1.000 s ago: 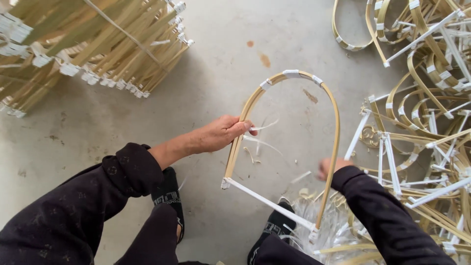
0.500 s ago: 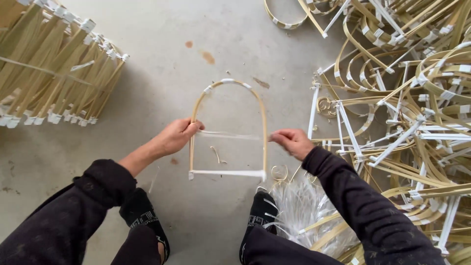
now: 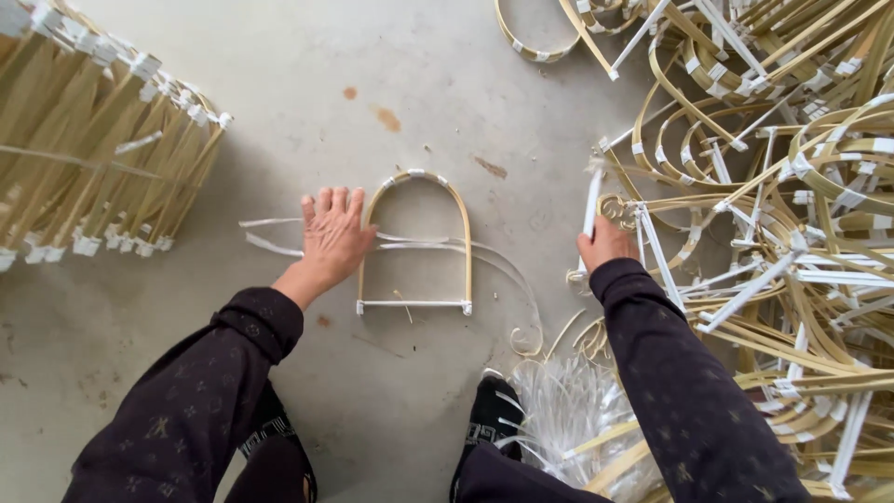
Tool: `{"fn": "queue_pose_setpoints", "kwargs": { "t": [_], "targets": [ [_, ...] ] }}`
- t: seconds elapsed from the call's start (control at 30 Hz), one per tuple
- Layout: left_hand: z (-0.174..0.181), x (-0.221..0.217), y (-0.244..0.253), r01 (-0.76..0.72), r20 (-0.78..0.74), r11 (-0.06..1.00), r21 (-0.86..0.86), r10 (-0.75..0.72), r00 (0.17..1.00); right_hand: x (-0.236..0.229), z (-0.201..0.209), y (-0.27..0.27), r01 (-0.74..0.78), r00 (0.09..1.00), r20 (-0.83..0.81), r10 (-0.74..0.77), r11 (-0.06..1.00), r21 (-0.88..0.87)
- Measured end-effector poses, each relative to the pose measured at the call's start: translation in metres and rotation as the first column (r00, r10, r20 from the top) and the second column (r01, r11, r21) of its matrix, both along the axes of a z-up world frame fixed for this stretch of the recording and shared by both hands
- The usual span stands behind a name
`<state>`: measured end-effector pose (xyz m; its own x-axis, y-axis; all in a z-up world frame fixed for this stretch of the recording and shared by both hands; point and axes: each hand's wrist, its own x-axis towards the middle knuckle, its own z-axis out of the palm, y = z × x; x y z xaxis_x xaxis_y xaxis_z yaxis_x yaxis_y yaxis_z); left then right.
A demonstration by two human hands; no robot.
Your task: The recorder is seen assembling small rectangular bamboo or wood frames using pre-cut curved and straight components, securing them with thin white ties or strips.
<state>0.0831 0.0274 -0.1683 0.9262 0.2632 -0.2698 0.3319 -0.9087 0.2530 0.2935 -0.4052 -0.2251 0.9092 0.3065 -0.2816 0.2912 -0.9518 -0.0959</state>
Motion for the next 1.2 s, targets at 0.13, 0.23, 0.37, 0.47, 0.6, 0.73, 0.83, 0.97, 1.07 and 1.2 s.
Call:
{"fn": "queue_pose_setpoints", "kwargs": {
  "t": [0.13,0.23,0.37,0.47,0.6,0.73,0.83,0.97,1.07,1.2],
  "targets": [
    [0.031,0.014,-0.012,0.091,0.344,0.985,-0.147,-0.036,0.938,-0.015,0.106,0.045,0.270,0.954,-0.273,-0.125,0.754,0.599],
    [0.077,0.032,-0.029,0.190,0.515,0.925,-0.329,0.006,0.857,-0.025,0.212,0.073,0.407,0.852,-0.522,0.047,0.569,0.715],
    [0.118,0.052,-0.053,0.438,0.782,0.833,-0.339,-0.010,0.623,-0.037,0.278,0.097,0.565,0.512,-0.736,0.443,0.471,0.677],
    [0.095,0.053,-0.061,0.231,0.456,0.782,-0.579,0.075,0.887,-0.025,0.267,0.103,0.768,0.256,-0.704,0.662,0.303,0.565],
    [0.045,0.038,-0.052,0.015,0.249,0.590,-0.807,0.319,0.914,0.034,0.135,0.022,0.271,0.898,-0.439,0.017,0.765,0.585],
    [-0.002,0.021,-0.038,-0.368,-0.052,0.382,-0.848,0.630,0.775,0.043,0.069,-0.038,0.050,0.999,-0.007,-0.052,0.976,-0.213],
    [-0.050,0.010,-0.030,-0.390,0.147,0.616,-0.684,0.641,0.753,0.041,0.058,-0.059,0.081,0.996,-0.013,-0.088,0.955,-0.285],
    [-0.066,-0.003,-0.021,-0.375,0.295,0.856,-0.357,0.484,0.824,0.033,0.096,-0.051,0.014,0.985,0.174,0.005,0.994,-0.111],
    [-0.080,-0.005,-0.010,-0.376,0.105,0.859,-0.347,0.434,0.895,0.021,0.160,-0.030,-0.035,0.979,0.201,0.015,0.995,0.094],
    [-0.079,-0.008,-0.008,-0.399,0.077,0.846,-0.355,0.452,0.889,-0.017,0.222,0.001,-0.129,0.975,0.216,0.058,0.935,0.329]
  ]
}}
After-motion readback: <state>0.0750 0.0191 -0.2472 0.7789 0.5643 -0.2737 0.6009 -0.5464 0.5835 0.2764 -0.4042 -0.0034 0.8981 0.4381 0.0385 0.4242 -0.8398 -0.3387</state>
